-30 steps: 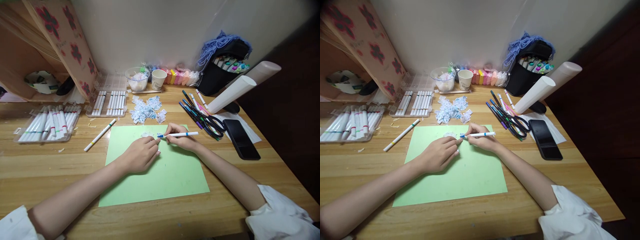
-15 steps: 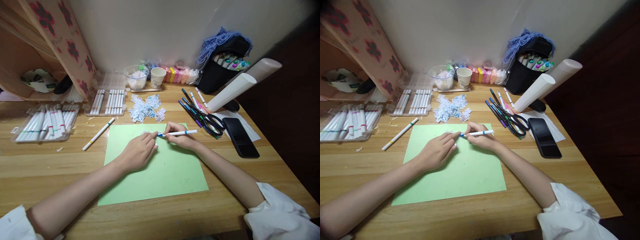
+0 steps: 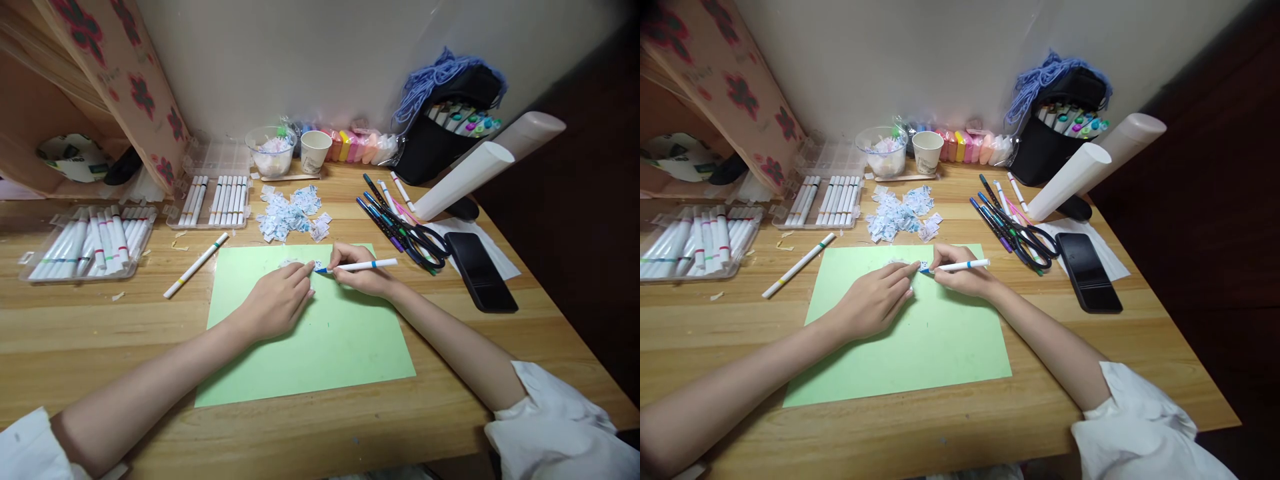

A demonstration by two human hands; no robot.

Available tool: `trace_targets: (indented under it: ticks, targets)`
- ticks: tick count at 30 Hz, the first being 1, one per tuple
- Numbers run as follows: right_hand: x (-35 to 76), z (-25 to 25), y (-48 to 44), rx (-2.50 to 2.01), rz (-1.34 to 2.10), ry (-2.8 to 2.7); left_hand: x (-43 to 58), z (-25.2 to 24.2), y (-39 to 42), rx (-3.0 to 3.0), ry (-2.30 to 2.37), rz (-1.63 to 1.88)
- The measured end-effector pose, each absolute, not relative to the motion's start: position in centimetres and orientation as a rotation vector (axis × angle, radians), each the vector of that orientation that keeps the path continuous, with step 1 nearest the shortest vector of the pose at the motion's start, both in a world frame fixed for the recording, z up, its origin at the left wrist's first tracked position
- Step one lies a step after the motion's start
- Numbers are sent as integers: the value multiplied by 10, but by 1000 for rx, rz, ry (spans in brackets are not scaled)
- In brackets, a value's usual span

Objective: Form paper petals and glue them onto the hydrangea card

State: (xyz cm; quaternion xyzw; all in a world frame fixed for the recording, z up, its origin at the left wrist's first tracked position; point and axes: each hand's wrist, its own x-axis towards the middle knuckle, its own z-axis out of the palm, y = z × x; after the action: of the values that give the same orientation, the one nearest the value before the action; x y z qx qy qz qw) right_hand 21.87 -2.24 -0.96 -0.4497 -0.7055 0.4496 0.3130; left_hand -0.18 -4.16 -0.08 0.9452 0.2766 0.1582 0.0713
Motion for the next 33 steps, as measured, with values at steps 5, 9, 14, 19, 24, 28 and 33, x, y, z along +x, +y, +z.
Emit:
trace_targets:
  ticks: [5,9,14,19,24,28,33]
  targets:
    - [220,-13,-24,-1159,1139,-1835,-2,1,-42,2827,829,471]
    - [220,-11,-32,-1073,1024,-1731,-5,5,-42,2755,863,597]
    - [213,-5,-36,-945,806,-2146,-11,8,-39,2447,1290,1033]
    - [210,-9,-29,-1196,370,-2128,-12,5,-34,2266,1424,1018]
    - [208,-15,-28,-925,330,-2282,-12,5,-34,2271,1341,945]
    - [206,-16,-28,-1010,223,-2353,-11,7,-35,2320,1250,905]
    - [206,-14,-27,-1158,231,-2283,-10,9,-35,2421,1146,838]
